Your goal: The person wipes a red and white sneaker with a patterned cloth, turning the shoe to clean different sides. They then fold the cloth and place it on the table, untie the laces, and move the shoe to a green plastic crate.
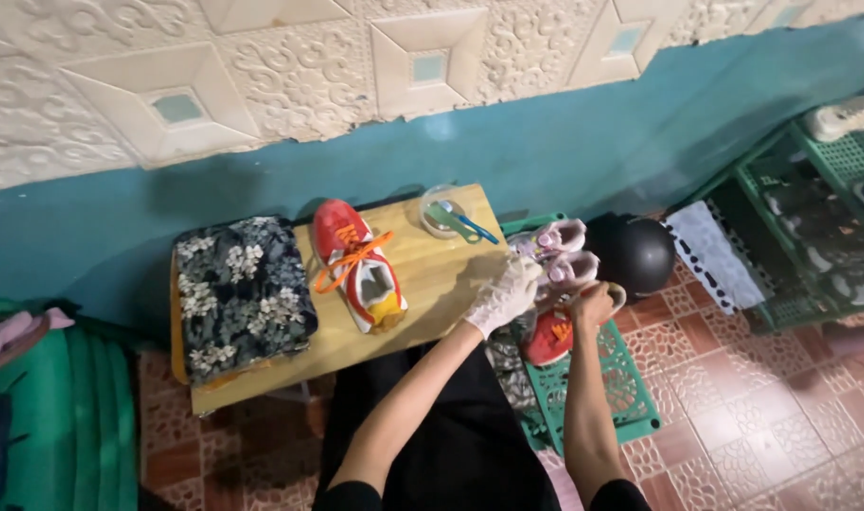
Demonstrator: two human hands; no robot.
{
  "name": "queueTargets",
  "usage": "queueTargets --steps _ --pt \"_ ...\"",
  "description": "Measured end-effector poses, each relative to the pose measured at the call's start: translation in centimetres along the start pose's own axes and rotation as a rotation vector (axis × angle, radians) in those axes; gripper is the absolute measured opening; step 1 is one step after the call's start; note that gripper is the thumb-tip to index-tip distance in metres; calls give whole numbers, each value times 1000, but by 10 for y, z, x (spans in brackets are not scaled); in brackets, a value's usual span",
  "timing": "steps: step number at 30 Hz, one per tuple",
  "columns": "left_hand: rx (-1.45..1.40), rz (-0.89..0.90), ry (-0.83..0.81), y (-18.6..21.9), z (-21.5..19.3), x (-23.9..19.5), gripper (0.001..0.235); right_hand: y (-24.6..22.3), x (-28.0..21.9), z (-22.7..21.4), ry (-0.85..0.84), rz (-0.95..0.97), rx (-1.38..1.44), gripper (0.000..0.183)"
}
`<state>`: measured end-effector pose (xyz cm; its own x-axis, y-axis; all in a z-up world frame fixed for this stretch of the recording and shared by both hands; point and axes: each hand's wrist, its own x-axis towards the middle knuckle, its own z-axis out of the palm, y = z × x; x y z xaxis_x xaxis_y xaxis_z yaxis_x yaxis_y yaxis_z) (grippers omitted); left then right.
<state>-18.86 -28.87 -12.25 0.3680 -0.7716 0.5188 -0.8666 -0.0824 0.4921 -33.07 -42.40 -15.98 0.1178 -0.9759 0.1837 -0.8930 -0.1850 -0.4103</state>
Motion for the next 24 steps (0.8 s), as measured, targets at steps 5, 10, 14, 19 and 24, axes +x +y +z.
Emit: queueTargets --steps 5,10,14,19,24 --pt "-299 -123 -382 43 -163 -5 21 -14 21 12 -79 169 -9 49" --pt "-792 -411 -611 41 -324 -5 23 -128 -40 -91 362 -235 444 43" --pt "-593 -627 -71 -47 -350 -26 29 -224 -132 -164 345 -682 819 34" --pt "-288 -902 53 -110 -334 -63 37 -311 -184 -125 -254 -1014 923 38" --pt "-392 -819 51 -105 -345 -81 34 -334 -165 -52 -459 -1234 640 36"
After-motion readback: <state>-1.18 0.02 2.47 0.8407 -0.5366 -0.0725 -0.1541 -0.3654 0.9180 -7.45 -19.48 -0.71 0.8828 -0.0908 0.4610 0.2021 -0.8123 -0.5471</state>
